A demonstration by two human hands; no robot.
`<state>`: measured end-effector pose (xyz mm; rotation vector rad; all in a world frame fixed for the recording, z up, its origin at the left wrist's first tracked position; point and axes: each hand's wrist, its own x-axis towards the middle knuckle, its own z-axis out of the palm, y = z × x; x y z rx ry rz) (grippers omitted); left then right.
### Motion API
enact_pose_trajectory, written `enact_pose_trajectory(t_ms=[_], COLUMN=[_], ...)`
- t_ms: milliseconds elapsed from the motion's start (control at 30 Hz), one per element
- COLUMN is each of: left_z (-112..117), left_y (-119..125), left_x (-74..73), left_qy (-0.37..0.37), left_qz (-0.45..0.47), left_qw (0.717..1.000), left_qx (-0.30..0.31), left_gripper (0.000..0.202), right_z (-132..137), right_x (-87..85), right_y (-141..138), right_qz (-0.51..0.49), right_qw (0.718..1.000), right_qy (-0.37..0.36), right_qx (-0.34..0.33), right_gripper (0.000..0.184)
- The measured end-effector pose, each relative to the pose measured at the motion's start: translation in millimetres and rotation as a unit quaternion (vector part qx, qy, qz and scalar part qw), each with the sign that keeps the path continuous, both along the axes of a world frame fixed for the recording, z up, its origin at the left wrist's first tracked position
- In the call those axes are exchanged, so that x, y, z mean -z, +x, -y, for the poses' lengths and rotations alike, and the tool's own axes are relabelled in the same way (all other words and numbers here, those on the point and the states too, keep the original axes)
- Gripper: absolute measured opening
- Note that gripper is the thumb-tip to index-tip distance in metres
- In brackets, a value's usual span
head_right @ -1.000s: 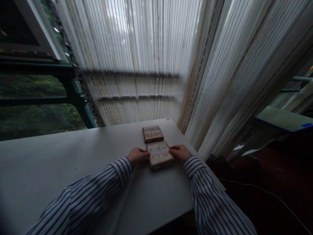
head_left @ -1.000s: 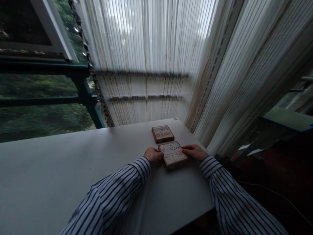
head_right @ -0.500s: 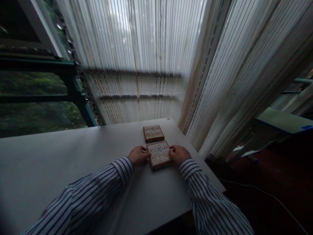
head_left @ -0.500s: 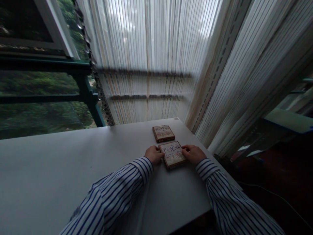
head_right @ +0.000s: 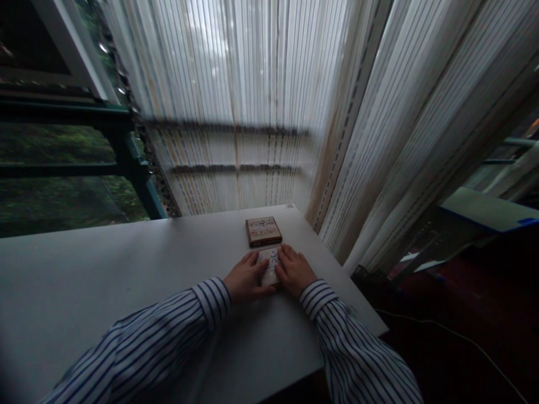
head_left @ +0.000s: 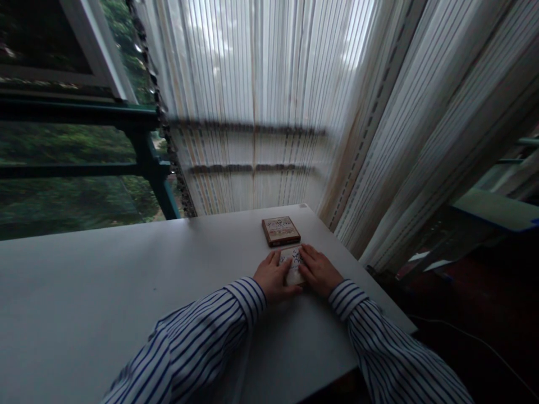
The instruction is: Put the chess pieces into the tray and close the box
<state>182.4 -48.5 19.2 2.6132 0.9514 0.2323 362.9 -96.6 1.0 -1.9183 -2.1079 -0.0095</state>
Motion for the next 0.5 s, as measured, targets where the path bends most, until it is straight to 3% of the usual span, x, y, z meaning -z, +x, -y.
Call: enact_pose_trajectory(t_ms=[167, 500], left_z=[-1.6, 0.7], left_y=[0.7, -1.1], left_x=[7.0, 4.3], left_qy=[0.005, 0.018], left_qz=[-0.017, -0.016], left_qw=[1.0, 1.0], left_qx=[0.011, 0.012], left_gripper=[0.084, 0.081], right_z=[1.3, 1.1], right_x=[5.6, 9.9], right_y=[1.1, 4.3], right_qz=[-0.004, -0.021], right_qw=[1.0, 1.0], right_qy=[-0.019, 0.008], right_qx=[0.001, -0.013], right_gripper=[0.052, 0.053])
